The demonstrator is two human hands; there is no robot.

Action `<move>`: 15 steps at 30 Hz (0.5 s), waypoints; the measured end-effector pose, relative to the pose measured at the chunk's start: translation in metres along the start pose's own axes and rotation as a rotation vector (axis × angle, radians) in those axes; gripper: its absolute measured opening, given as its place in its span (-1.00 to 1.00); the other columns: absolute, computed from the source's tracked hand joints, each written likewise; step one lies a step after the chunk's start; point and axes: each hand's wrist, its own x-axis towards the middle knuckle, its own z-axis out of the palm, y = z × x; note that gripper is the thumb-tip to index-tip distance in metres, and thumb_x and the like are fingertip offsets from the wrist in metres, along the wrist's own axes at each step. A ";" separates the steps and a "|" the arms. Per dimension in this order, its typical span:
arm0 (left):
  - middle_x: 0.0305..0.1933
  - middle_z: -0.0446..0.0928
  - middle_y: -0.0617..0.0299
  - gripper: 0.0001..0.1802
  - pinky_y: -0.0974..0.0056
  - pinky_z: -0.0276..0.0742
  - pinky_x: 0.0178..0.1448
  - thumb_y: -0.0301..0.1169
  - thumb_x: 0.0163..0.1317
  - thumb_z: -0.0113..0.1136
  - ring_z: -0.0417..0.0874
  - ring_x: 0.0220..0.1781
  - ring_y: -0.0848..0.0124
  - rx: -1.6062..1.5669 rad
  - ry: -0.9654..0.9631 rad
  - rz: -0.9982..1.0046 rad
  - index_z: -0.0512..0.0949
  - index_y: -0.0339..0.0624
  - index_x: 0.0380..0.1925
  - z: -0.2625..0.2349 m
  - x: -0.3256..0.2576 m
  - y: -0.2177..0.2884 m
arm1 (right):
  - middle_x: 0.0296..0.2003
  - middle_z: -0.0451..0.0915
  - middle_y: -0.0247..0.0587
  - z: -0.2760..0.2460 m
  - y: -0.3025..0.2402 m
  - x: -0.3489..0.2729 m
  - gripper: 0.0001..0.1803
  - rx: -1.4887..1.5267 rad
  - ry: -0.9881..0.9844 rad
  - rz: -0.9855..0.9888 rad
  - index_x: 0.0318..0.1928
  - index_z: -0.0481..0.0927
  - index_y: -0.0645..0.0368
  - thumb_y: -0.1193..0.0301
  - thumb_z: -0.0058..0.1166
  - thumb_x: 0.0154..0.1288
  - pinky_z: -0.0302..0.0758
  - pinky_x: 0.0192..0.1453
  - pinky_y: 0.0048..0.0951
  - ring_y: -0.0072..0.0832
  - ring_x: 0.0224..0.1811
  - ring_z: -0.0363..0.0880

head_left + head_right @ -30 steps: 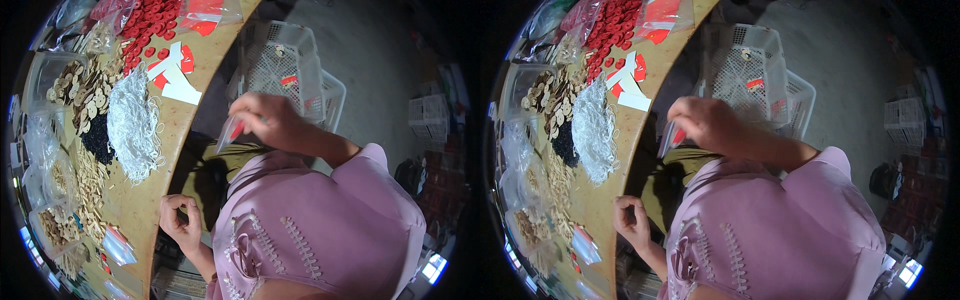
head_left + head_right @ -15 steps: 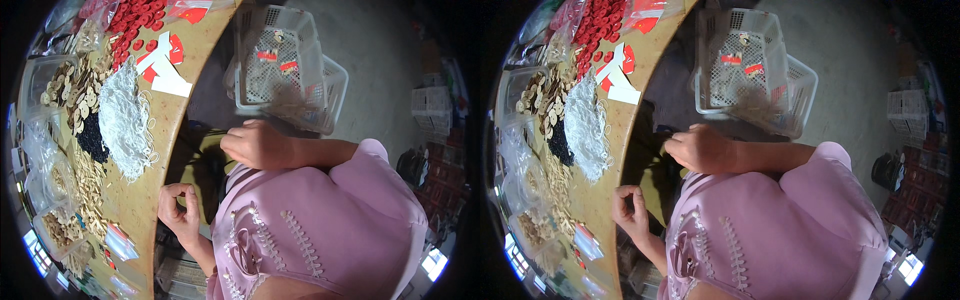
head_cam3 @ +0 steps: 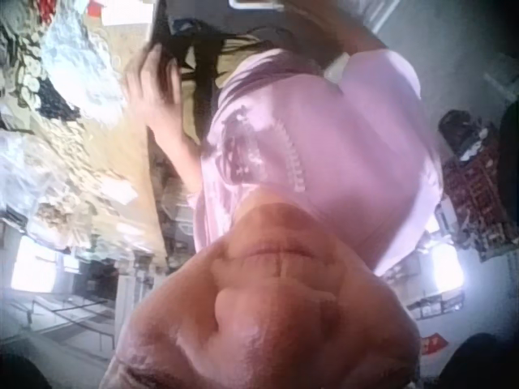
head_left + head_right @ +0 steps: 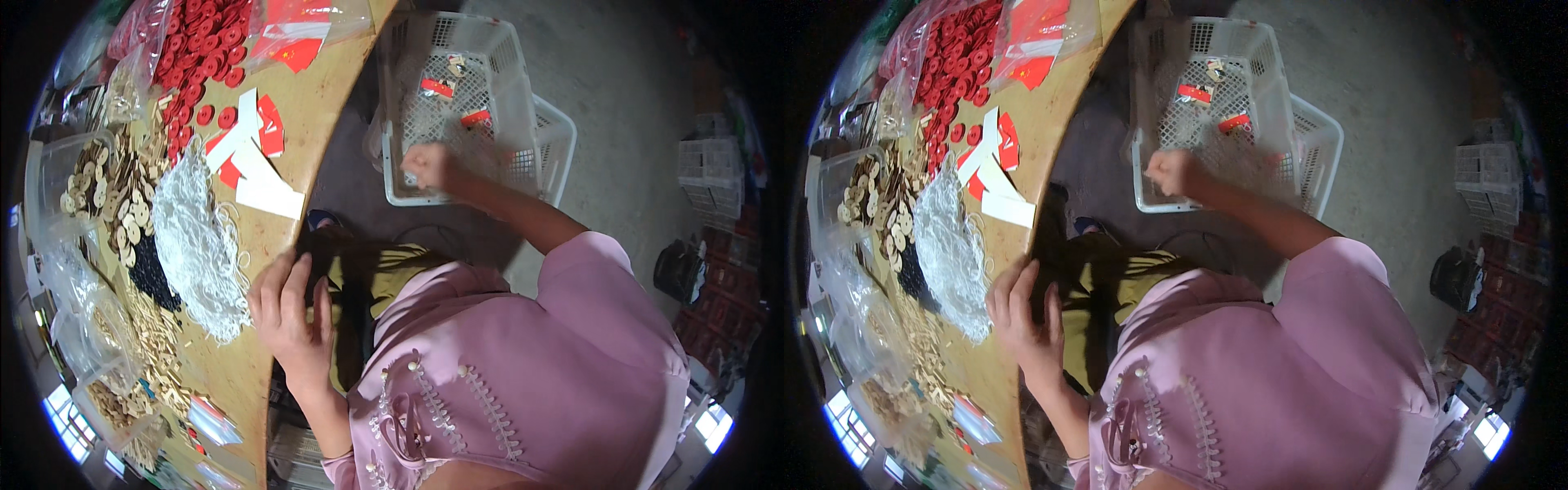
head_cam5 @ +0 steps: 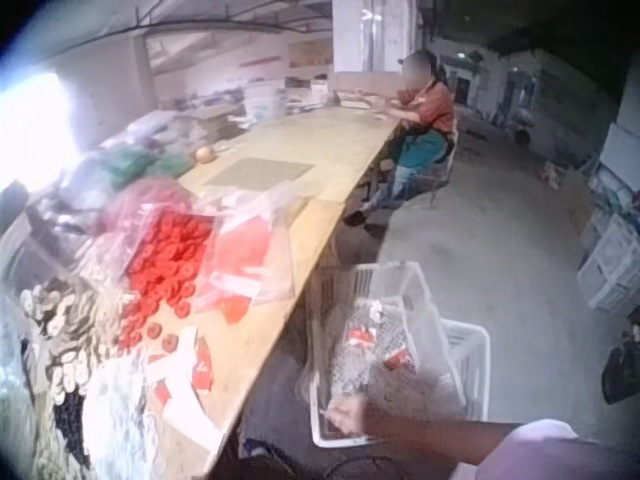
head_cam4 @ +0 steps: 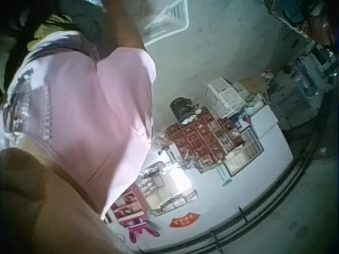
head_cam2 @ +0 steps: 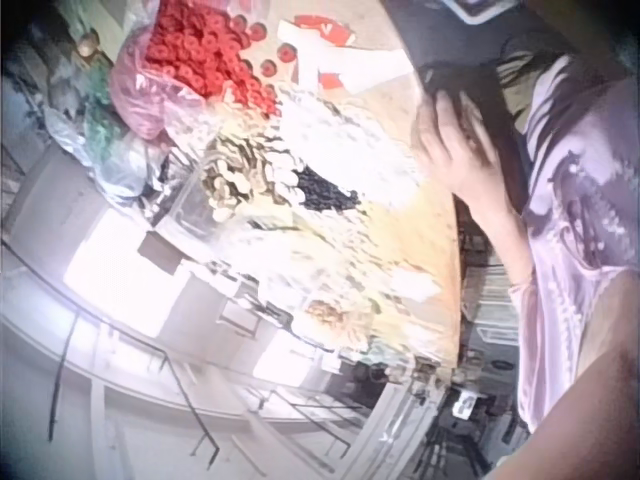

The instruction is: The person assembles small craft kits by picking wooden pieces, black beads, and red circular items from a table, placing them into small clear plastic bags, and depositing the filled bags into a white basket. The process is repeated multiple times with consistent hand motions.

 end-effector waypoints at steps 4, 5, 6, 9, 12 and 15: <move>0.45 0.47 0.14 -0.32 0.04 0.41 0.41 -0.57 0.23 0.40 0.49 0.40 0.07 0.208 -0.082 0.002 0.51 -0.01 0.38 0.015 0.033 -0.010 | -0.32 0.73 -0.11 -0.041 0.110 0.081 -0.79 0.175 0.240 0.055 -0.12 0.67 0.26 0.38 0.25 0.34 0.67 -0.17 -0.29 -0.36 -0.29 0.76; 0.44 0.47 0.14 -0.35 0.04 0.40 0.42 -0.57 0.26 0.38 0.49 0.41 0.07 0.248 -0.059 0.015 0.51 -0.02 0.38 0.022 0.037 -0.017 | -0.27 0.74 -0.11 -0.052 0.138 0.099 -0.76 0.030 0.358 -0.034 -0.08 0.67 0.26 0.37 0.25 0.34 0.68 -0.12 -0.29 -0.34 -0.25 0.76; 0.44 0.48 0.13 -0.37 0.04 0.40 0.42 -0.57 0.29 0.36 0.49 0.41 0.07 0.281 -0.040 0.040 0.51 -0.02 0.38 0.028 0.043 -0.022 | -0.23 0.74 -0.10 -0.063 0.181 0.118 -0.72 -0.299 0.505 -0.168 -0.04 0.68 0.25 0.35 0.28 0.33 0.69 -0.07 -0.27 -0.31 -0.20 0.77; 0.48 0.45 0.15 -0.41 0.01 0.39 0.42 -0.55 0.36 0.31 0.48 0.43 0.06 0.331 -0.080 -0.003 0.51 -0.01 0.39 0.034 0.043 -0.022 | -0.14 0.74 -0.08 -0.099 0.227 0.154 -0.56 -0.457 0.567 -0.014 0.10 0.70 0.15 0.25 0.37 0.26 0.65 0.12 -0.21 -0.18 -0.04 0.75; 0.51 0.42 0.15 -0.39 -0.02 0.40 0.42 -0.54 0.32 0.34 0.46 0.45 0.03 0.369 -0.138 -0.064 0.51 -0.02 0.39 0.033 0.042 -0.017 | -0.05 0.75 -0.02 -0.103 0.217 0.176 -0.59 -0.342 0.499 0.263 0.11 0.74 -0.04 0.22 0.35 0.25 0.64 0.13 -0.23 -0.18 -0.02 0.76; 0.51 0.42 0.08 -0.38 -0.03 0.39 0.42 -0.54 0.30 0.35 0.44 0.45 -0.01 0.353 -0.211 -0.063 0.51 0.00 0.39 0.027 0.043 -0.017 | 0.13 0.67 0.12 -0.154 0.262 0.200 -0.43 -0.576 0.407 0.494 0.22 0.72 -0.24 0.23 0.44 0.12 0.60 0.26 -0.19 -0.07 0.09 0.72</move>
